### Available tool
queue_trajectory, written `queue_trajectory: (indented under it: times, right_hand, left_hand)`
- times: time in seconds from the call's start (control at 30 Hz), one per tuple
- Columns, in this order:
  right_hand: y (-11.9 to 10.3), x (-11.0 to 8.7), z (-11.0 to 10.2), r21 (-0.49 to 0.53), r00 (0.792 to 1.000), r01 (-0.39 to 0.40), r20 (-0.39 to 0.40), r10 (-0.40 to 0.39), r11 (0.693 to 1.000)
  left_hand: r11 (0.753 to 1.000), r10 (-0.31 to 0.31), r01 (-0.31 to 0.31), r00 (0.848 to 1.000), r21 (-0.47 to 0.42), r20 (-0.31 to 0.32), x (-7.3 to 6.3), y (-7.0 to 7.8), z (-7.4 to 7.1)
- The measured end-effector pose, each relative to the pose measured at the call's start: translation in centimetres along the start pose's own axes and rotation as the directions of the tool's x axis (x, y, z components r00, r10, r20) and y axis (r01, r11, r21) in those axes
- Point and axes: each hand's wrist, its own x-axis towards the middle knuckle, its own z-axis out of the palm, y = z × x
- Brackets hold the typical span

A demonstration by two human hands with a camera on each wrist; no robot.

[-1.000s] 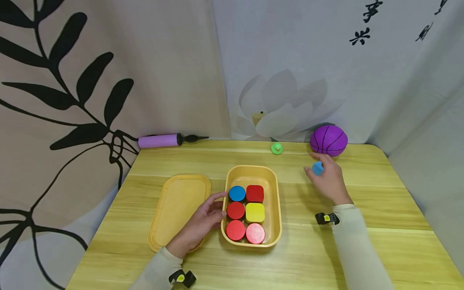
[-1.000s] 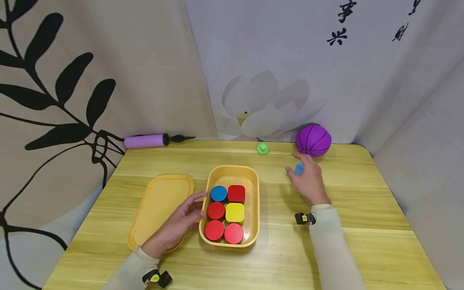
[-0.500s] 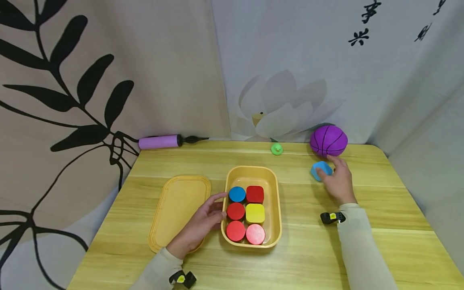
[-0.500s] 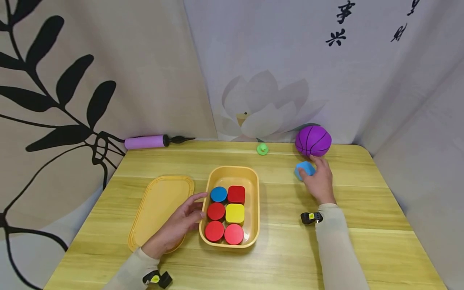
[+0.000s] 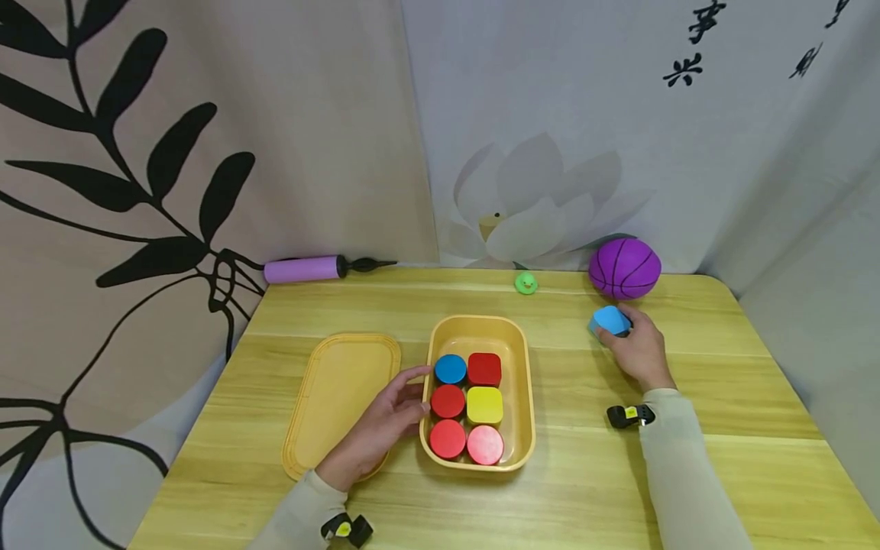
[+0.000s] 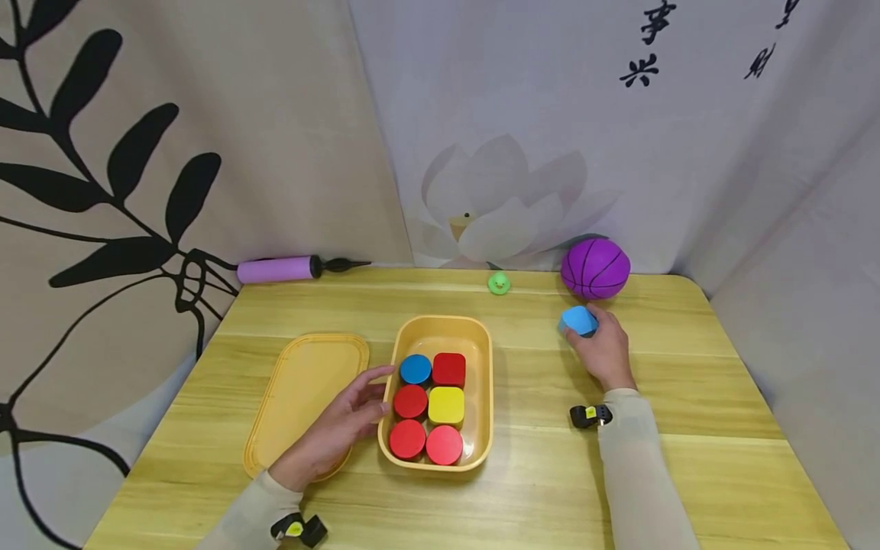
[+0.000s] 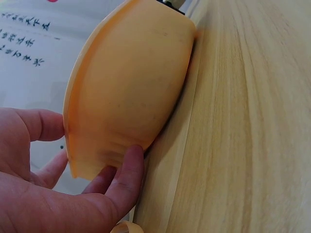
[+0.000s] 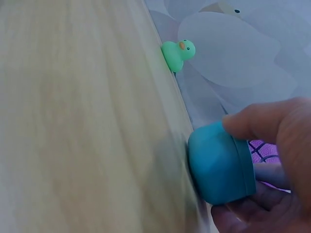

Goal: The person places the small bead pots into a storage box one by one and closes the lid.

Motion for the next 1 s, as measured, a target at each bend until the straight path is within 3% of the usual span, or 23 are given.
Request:
queue_trajectory:
  times: [0.27, 0.53, 1.0]
  right_hand:
    - [-0.8, 0.0, 0.0, 0.024, 0.999, 0.047, -0.005, -0.047, 0.999]
    - [-3.6, -0.4, 0.4, 0.103, 0.991, 0.13, 0.018, -0.132, 0.986]
    - [-9.0, -1.4, 2.5, 0.151, 0.947, 0.319, -0.01, -0.322, 0.936]
  left_hand:
    - [1.0, -0.003, 0.003, 1.0, -0.004, 0.002, 0.1, -0.1, -0.1]
    - [1.0, 0.002, -0.002, 1.0, 0.008, 0.002, 0.1, -0.2, -0.1]
    - [1.0, -0.002, 0.002, 1.0, 0.009, -0.006, 0.1, -0.2, 0.0]
